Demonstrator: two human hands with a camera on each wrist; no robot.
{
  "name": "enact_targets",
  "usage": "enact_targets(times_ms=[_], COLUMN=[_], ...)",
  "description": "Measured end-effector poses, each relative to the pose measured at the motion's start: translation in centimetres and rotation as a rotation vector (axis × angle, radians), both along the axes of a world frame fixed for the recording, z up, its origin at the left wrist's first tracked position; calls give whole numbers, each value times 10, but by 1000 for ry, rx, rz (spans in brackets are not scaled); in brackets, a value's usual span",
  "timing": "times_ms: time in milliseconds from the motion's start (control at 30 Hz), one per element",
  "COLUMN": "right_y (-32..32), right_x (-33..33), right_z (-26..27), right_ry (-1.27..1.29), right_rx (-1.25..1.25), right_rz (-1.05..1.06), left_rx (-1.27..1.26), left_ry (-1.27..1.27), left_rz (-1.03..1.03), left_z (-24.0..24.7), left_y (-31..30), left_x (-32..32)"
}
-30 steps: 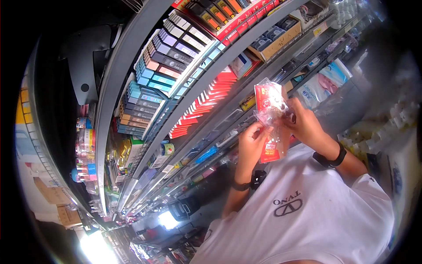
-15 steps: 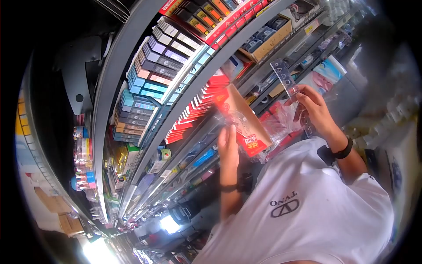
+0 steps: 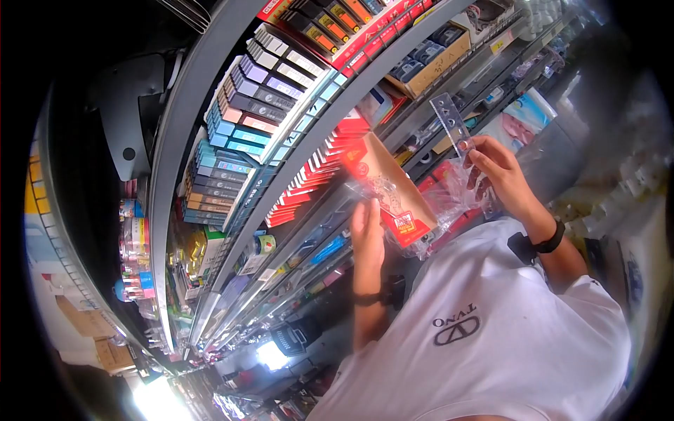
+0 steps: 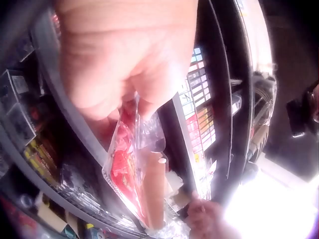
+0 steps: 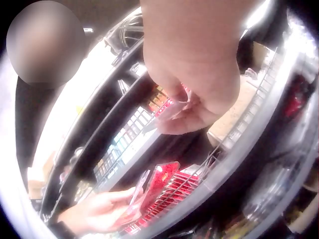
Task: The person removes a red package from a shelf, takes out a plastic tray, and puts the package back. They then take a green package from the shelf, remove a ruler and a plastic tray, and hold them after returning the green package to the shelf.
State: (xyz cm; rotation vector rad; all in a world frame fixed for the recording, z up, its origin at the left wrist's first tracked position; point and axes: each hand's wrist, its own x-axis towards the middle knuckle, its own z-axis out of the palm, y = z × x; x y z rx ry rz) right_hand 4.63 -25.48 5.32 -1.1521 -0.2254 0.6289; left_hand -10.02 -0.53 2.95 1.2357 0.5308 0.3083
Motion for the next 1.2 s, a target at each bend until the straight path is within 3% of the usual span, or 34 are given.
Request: enact_targets(times_ms=[267,400,500,600,800,933,1200], right_y=[3,17,25,30,29,29,29], right_x=[-2,-15,-19,-25,-31,-30,-32], right_z=[-11,-3,2,8,-5,-7,-2], right_ry=[-46,-49,-209,-190,-395,-410,-475], right_rx=[-18,41,-178,-182,-204,-281,-258], right_rz=[40,145,211,214,226,301,232], left_rx=[-8,133,288,466,669,631,678], left_ry=[-28,9,34,72,105,89,6], left_rz=[-65,-190,-274,-369,-358,-335,-285], left_z=[5,9,13,13,24,12,7], left_y=[-2,-5,-10,-14,-33,-41,-49], left_x=[0,3,6,7,12,14,21])
